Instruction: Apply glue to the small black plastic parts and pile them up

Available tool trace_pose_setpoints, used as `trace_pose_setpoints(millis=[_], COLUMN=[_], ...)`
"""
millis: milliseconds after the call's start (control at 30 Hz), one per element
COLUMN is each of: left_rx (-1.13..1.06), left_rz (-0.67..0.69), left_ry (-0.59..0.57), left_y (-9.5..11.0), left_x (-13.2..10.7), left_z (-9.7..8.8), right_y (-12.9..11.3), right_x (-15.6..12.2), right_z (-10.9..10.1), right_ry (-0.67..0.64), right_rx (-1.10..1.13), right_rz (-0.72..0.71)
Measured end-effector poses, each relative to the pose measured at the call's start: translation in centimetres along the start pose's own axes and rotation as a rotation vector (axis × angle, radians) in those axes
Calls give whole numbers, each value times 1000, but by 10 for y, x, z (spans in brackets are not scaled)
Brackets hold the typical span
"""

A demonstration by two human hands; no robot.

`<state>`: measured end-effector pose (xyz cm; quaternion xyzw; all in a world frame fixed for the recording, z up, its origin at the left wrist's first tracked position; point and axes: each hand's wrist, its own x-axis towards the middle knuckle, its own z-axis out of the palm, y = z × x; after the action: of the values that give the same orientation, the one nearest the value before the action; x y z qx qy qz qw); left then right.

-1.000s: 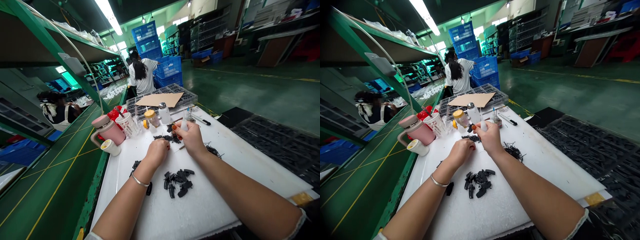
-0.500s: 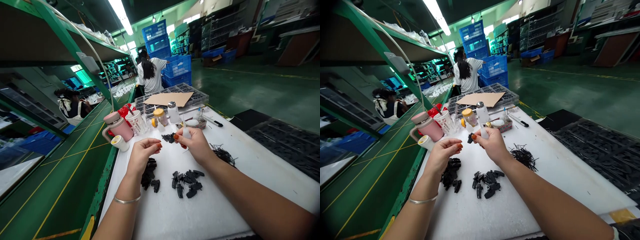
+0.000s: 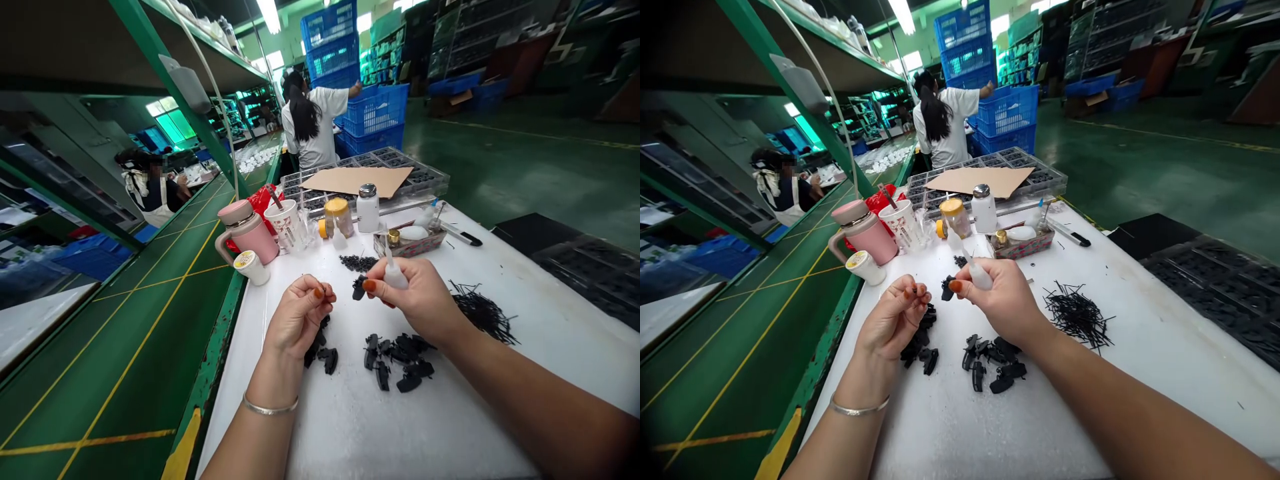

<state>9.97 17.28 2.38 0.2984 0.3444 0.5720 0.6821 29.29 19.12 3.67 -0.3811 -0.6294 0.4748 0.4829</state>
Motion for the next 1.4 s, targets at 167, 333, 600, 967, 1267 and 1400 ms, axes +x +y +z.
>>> trace_pose_setpoints(millis=[167, 333, 600, 967, 1267, 1400], left_rx=[-98, -142, -163, -119, -113, -103], left_rz=[-33, -51, -84, -81, -83, -74], left_ry=[-18, -51, -45, -54, -45, -20], left_y=[-7, -13, -16, -19, -17, -16], left_x=[-2, -3, -3, -2, -1, 0], left_z=[1, 3, 8, 7, 5, 3], right_y=[-3, -5, -5, -3, -5, -7], right_x=[-3, -8, -10, -12, -12, -11], right_z=[5, 8, 8, 9, 9, 7], right_ry=[-47, -90, -99, -81, -86, -81], right_rx=[-75, -121, -147, -247, -225, -191], right_rz=[-49, -64, -81, -136, -135, -105])
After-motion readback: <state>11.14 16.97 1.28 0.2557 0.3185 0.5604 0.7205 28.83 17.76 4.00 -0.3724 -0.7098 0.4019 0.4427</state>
